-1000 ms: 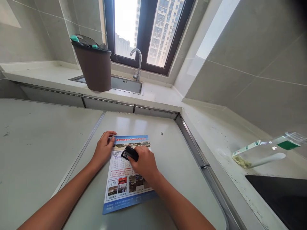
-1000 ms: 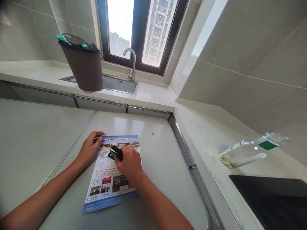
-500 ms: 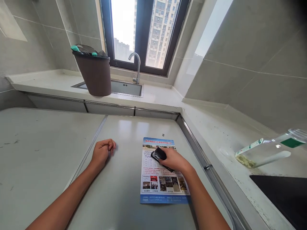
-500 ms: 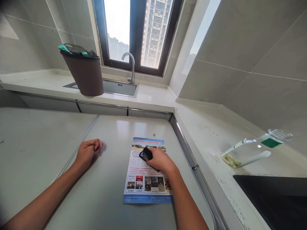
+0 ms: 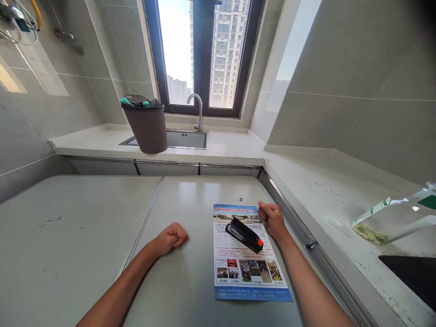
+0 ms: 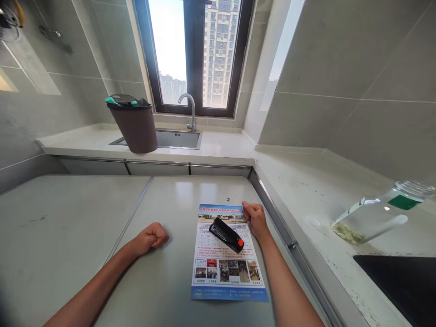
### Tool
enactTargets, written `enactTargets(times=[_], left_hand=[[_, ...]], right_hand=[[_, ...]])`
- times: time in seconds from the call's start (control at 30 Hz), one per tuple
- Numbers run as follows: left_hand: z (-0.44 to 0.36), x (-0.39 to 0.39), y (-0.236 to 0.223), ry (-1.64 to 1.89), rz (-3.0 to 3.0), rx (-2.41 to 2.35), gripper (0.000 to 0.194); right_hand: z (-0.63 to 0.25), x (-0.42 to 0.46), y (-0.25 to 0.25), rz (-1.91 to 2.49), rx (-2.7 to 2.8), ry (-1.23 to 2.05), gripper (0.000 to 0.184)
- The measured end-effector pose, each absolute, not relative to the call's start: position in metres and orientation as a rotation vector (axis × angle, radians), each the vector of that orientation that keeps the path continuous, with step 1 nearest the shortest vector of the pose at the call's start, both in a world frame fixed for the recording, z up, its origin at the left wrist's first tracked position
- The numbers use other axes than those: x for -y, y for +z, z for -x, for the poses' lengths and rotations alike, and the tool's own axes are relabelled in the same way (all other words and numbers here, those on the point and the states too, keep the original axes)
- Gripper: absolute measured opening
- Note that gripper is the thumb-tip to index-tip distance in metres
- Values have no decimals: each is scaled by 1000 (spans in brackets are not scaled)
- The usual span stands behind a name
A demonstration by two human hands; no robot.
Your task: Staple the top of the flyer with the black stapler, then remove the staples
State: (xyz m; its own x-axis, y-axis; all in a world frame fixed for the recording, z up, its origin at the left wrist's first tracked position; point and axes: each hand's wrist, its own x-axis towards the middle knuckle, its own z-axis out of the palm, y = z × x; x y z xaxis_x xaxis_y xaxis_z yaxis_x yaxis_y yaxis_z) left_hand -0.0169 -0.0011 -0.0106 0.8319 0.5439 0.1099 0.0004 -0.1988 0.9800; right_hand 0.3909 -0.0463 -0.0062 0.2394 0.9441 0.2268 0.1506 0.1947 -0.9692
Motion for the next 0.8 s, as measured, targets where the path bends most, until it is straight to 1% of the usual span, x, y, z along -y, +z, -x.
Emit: enactTargets(times=[0.1,0.23,0.33,0.5,0.8], left_hand=[[17,2,-8,507,-1717,-436,13],[14,4,-3,492,-1740,-458,11],[12,4,-1,515,-1759,-479,10],[12,3,-2,527,-1778,-489,10],[12,1,-5,511,-1796,-488,11]], right_hand=[[-388,47,-8,1189,1200,927,66],[-381,45,-10,1336,1351,986,65],[-378,44,-10,1392,1404,1000,64],[-379,45,-6,1365,1377,1033,63],[-379,44,-6,1387,1452,968,61]])
